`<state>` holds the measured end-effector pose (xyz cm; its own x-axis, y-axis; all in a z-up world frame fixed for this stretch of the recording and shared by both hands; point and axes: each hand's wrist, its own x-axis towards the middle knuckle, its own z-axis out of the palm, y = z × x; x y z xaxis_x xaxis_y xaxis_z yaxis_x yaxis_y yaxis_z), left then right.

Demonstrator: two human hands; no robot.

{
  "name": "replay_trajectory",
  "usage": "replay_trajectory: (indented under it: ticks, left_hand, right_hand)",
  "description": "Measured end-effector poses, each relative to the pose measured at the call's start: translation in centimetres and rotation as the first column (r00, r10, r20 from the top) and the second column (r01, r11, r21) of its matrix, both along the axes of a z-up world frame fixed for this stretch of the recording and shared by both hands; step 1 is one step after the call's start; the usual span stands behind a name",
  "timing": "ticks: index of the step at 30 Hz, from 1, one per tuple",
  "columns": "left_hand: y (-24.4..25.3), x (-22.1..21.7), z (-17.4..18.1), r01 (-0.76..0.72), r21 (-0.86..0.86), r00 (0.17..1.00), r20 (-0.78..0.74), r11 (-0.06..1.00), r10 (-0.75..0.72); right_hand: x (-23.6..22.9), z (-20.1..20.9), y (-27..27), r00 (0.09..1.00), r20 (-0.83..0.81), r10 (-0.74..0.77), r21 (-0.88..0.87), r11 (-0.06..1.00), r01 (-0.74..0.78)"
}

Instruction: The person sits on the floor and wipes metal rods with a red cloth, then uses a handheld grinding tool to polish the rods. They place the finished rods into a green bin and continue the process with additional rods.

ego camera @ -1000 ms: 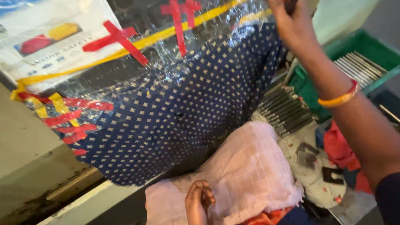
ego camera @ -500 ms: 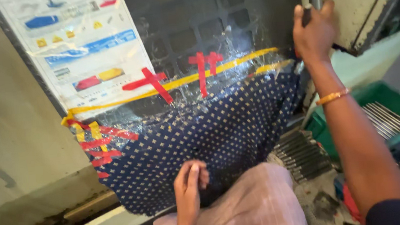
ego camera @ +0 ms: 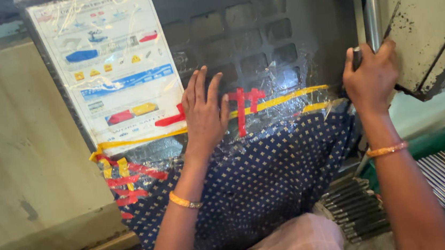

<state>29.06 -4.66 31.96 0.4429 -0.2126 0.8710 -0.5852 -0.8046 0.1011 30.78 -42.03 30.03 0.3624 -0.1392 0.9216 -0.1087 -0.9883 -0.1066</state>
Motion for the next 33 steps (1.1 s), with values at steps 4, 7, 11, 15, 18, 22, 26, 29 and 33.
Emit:
replay_trajectory:
  ticks: [4,7,11,15,18,22,26,29,33]
  left_hand:
    - [-0.5,1.4,-1.0,-0.128,0.047,0.991,0.050,0.991,0.126]
    - [-0.5,1.7,-1.5,-0.140,0.044,0.989,0.044,0.989,0.138]
    - [-0.3,1.7,-1.7,-0.132,0.044,0.990,0.065,0.990,0.129]
    - [-0.5,1.7,-1.6,-0.144,0.038,0.988,0.056,0.989,0.142]
    - [-0.5,1.8,-1.8,-0.139,0.047,0.989,0.062,0.989,0.136]
    - [-0.4,1.8,-1.9,-0.145,0.052,0.987,0.072,0.988,0.141]
    - [-0.4,1.8,-1.7,-0.134,0.042,0.989,0.073,0.990,0.131]
    - [-0.4,1.8,-1.8,-0.134,0.045,0.989,0.066,0.990,0.131]
    - [-0.3,2.0,-2.1,-0.140,0.056,0.988,0.069,0.988,0.136]
  right_hand:
    - [0.0,0.1,-0.1,1.000,-0.010,-0.011,0.020,1.000,0.011]
    - [0.0,-0.3,-0.2,1.000,-0.018,-0.020,0.019,1.000,0.020]
    - [0.1,-0.9,-0.5,0.998,-0.016,-0.057,-0.019,0.998,0.056]
    - [0.3,-1.3,-0.9,0.997,-0.027,-0.076,-0.020,0.997,0.075]
    - [0.4,-1.6,-0.9,0.995,-0.017,-0.101,-0.049,0.994,0.100]
    - [0.1,-1.4,-1.0,0.995,-0.067,-0.067,-0.013,0.998,0.066]
    - [-0.3,-0.8,-0.7,0.995,-0.065,-0.076,-0.040,0.996,0.074]
    - [-0.5,-0.6,-0.6,0.992,-0.080,-0.101,-0.063,0.993,0.096]
    - [-0.5,-1.1,-0.8,0.986,-0.097,-0.133,-0.100,0.987,0.124]
